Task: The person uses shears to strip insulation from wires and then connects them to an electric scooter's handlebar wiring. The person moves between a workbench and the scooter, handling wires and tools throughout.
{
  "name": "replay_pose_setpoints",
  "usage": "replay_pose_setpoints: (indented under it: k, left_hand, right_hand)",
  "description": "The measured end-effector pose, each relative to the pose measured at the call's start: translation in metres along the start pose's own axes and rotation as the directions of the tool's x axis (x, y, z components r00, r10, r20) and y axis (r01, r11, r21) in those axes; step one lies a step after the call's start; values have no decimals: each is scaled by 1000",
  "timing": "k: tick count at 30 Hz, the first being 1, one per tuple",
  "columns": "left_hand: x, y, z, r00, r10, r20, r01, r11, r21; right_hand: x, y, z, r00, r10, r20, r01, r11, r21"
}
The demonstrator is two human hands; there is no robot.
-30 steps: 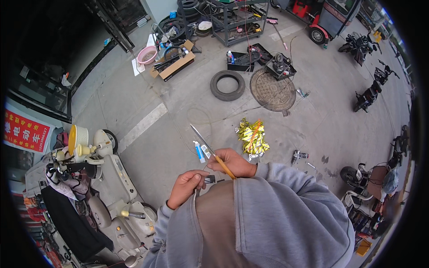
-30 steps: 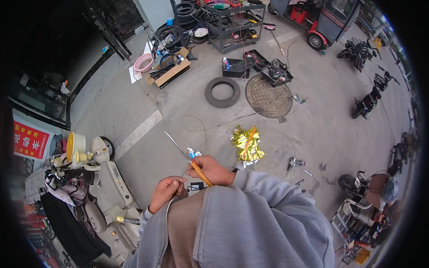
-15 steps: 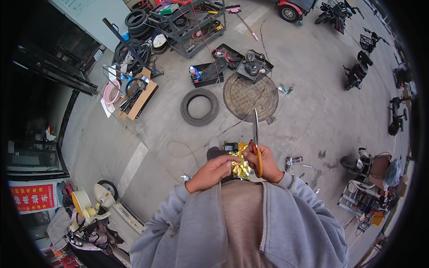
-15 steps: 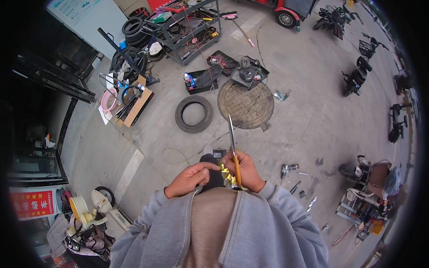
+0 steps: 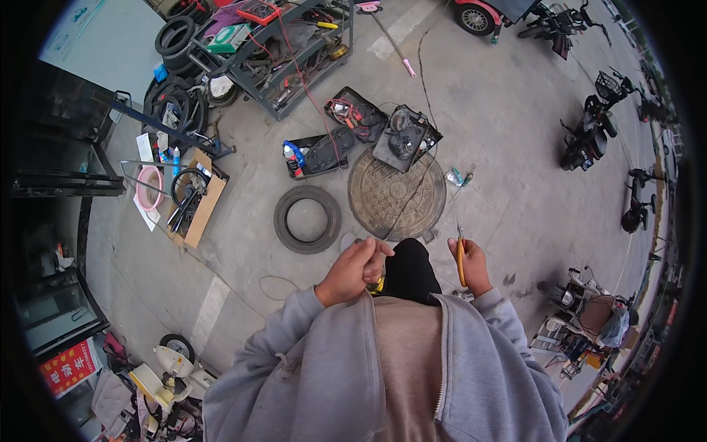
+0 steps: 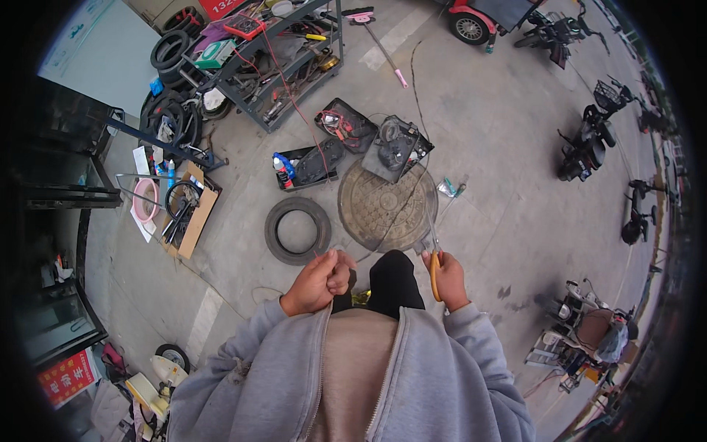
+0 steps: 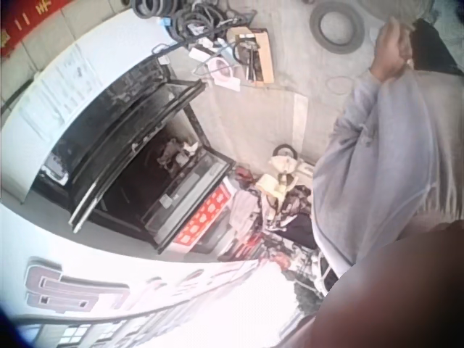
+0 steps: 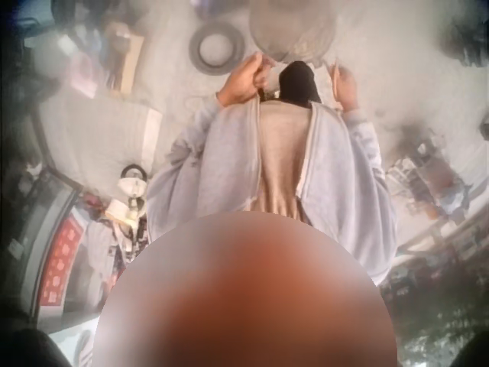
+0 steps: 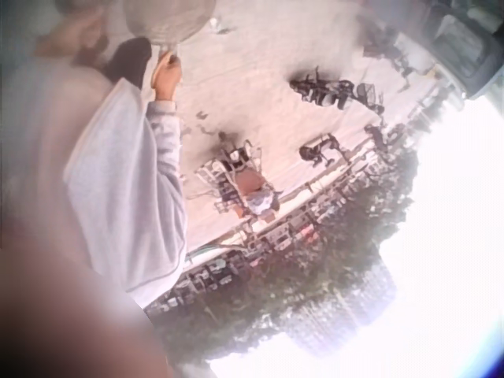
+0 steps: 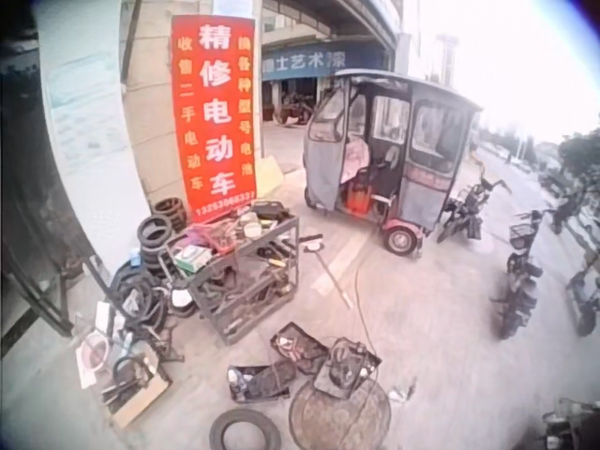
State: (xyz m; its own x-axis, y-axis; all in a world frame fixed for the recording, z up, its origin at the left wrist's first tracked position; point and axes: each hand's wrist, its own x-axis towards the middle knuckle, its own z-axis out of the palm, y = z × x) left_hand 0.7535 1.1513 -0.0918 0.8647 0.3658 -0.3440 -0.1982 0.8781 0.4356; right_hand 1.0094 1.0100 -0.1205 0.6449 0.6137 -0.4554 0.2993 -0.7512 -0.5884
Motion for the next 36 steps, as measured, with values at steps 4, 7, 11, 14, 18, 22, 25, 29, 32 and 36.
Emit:
replay_pose_setpoints:
  k: [4, 7, 11, 14, 18, 22, 25, 29, 32, 36]
  left_hand:
    - [45, 36, -17, 987, -40, -157, 46, 998, 36]
    - [76, 52, -35, 947, -8, -322, 5, 1000, -12]
    - [134, 50, -64, 822, 63, -566, -140, 986, -93]
    - [175, 34, -90, 667, 62, -742, -183, 980, -83]
    - [220, 5, -145, 581, -45, -812, 10, 999, -49]
    - [259, -46, -210, 597, -179, -782, 20, 978, -208]
    - [280, -79, -242, 626, -283, -727, 67, 948, -312]
    - [287, -102, -267, 656, -319, -684, 141, 942, -304]
    - [285, -109, -276, 630, -349, -694, 154, 932, -329]
    - [278, -104, -271, 639, -362, -679, 140, 923, -360]
  right_hand:
    - [103, -22, 2, 973, 148, 175, -193, 941, 277]
    - [197, -33, 35, 974, 14, 226, -123, 871, 476]
    - [362, -41, 103, 868, 33, 495, -300, 829, 471]
    - [481, -37, 179, 858, 60, 511, -341, 810, 478]
    - [608, -24, 292, 895, 113, 432, -352, 773, 528]
    - [708, 8, 402, 923, 36, 384, -274, 762, 587]
    - [763, 37, 476, 978, 70, 196, -119, 961, 250]
    - [805, 65, 532, 975, 128, 181, -164, 966, 201]
    - [811, 63, 539, 966, 83, 245, -163, 930, 328]
    - [797, 31, 512, 914, 108, 390, -307, 813, 494]
